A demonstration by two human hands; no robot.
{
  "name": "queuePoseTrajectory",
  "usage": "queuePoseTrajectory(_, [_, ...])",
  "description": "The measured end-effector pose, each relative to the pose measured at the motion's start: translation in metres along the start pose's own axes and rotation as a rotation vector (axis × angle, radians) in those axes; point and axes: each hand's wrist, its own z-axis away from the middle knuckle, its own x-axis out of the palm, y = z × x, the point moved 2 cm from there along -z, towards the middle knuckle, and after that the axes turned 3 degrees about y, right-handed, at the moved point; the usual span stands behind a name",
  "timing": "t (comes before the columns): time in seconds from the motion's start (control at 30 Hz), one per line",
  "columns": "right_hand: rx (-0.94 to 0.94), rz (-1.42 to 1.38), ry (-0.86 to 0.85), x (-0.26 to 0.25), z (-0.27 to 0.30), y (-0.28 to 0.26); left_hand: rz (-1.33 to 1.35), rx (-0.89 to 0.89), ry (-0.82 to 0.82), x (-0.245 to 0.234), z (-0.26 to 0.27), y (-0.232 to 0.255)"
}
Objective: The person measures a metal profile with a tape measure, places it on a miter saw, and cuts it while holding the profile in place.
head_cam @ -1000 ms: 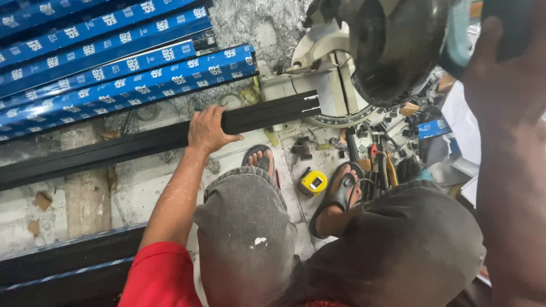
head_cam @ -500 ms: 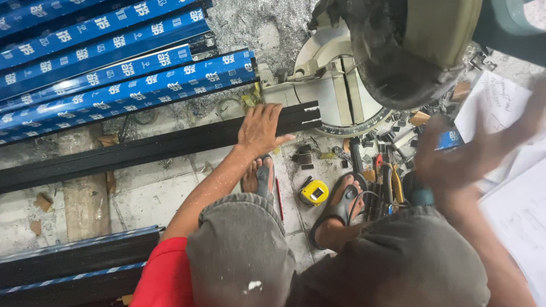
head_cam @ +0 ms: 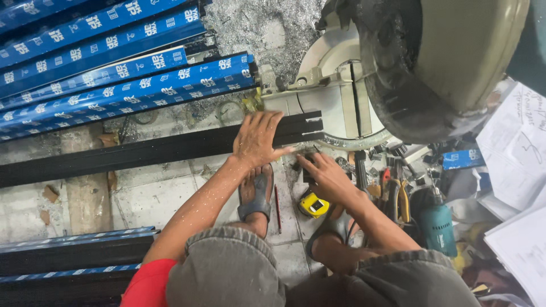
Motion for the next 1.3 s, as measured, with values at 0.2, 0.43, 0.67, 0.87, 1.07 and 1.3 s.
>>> queuePoseTrajectory(0.2, [0.261, -0.674, -0.036, -0.073, 0.013, 0.021, 0.066, 0.032, -0.034, 0.008, -0.008, 0.006])
queuePoseTrajectory(0.43, [0.073, -0.672, 0.38, -0.081, -0.021, 0.064, 0.294, 0.039, 0.08, 0.02, -0.036, 0.034])
queuePoseTrajectory(0.67, [0.033, -0.664, 0.275, -0.075, -0.047, 0.063, 0.364, -0.004, 0.093, 0.01, -0.042, 0.042])
queuePoseTrajectory(0.87, [0.017, -0.641, 0.249, -0.075, -0.054, 0.065, 0.357, -0.006, 0.126, 0.017, -0.039, 0.04])
queuePoseTrajectory(1.07, [0.004, -0.63, 0.204, -0.073, -0.056, 0.068, 0.341, -0.005, 0.19, 0.031, -0.037, 0.036])
queuePoseTrajectory(1.3, [-0.006, -0.591, 0.201, -0.072, -0.058, 0.067, 0.376, 0.002, 0.265, 0.033, -0.037, 0.035])
